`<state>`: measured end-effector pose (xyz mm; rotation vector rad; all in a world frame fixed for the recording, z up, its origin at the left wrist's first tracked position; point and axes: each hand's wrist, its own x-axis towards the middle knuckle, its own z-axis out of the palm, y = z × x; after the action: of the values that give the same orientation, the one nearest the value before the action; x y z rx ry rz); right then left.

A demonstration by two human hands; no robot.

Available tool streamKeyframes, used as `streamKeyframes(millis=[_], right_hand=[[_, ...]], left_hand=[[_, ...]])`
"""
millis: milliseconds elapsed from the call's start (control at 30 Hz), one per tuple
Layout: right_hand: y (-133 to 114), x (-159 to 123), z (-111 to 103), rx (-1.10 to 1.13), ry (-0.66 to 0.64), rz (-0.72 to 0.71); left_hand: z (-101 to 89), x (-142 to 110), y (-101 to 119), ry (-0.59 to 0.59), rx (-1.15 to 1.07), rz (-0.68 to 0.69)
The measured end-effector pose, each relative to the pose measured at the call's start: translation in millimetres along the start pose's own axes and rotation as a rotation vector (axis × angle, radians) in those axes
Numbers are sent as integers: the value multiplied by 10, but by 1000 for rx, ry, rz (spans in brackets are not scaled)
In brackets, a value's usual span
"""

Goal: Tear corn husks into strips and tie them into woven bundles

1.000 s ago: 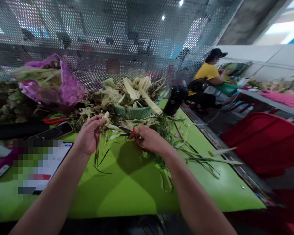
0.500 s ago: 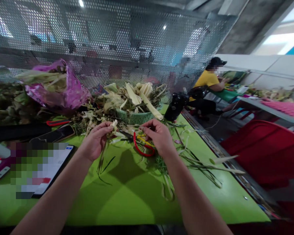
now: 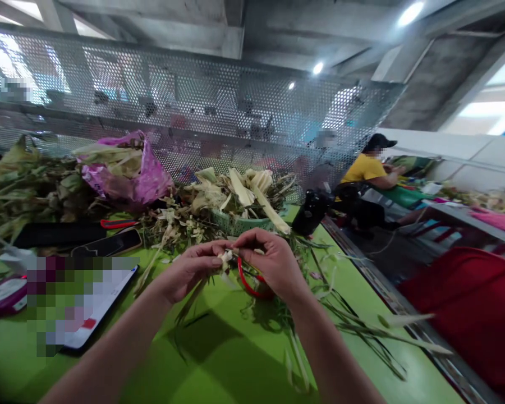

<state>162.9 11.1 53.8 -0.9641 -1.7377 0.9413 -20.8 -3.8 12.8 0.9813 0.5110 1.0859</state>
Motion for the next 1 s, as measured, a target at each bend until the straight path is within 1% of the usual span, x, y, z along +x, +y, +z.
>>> streamKeyframes(millis=[167, 367, 433, 500, 600, 667, 733, 800, 900, 1000], right_hand=[[-55, 7, 62, 205, 14, 30], [-34, 43, 59, 199, 82, 4], [-42, 59, 64, 189, 89, -6], [-55, 72, 81, 180, 96, -9], [-68, 83, 132, 162, 103, -14], [-66, 87, 179, 137, 93, -12], [-60, 95, 226, 85, 87, -12], [-52, 115, 256, -21, 93, -32], [-25, 176, 231, -277, 145, -122], [39, 251, 94, -589, 226, -240]], left_hand=[[1, -4, -17, 29, -27, 18], [-27, -20, 66, 70, -42, 113], [-32, -34, 97, 51, -63, 134], [-12, -52, 104, 9, -79, 136], [70, -68, 43, -66, -62, 76], [133, -65, -35, -89, -43, 26], [176, -54, -107, -125, -35, -11], [188, -43, -141, -147, -39, -35], [151, -44, -91, -126, -24, -67], [66, -65, 21, -138, -15, -57]])
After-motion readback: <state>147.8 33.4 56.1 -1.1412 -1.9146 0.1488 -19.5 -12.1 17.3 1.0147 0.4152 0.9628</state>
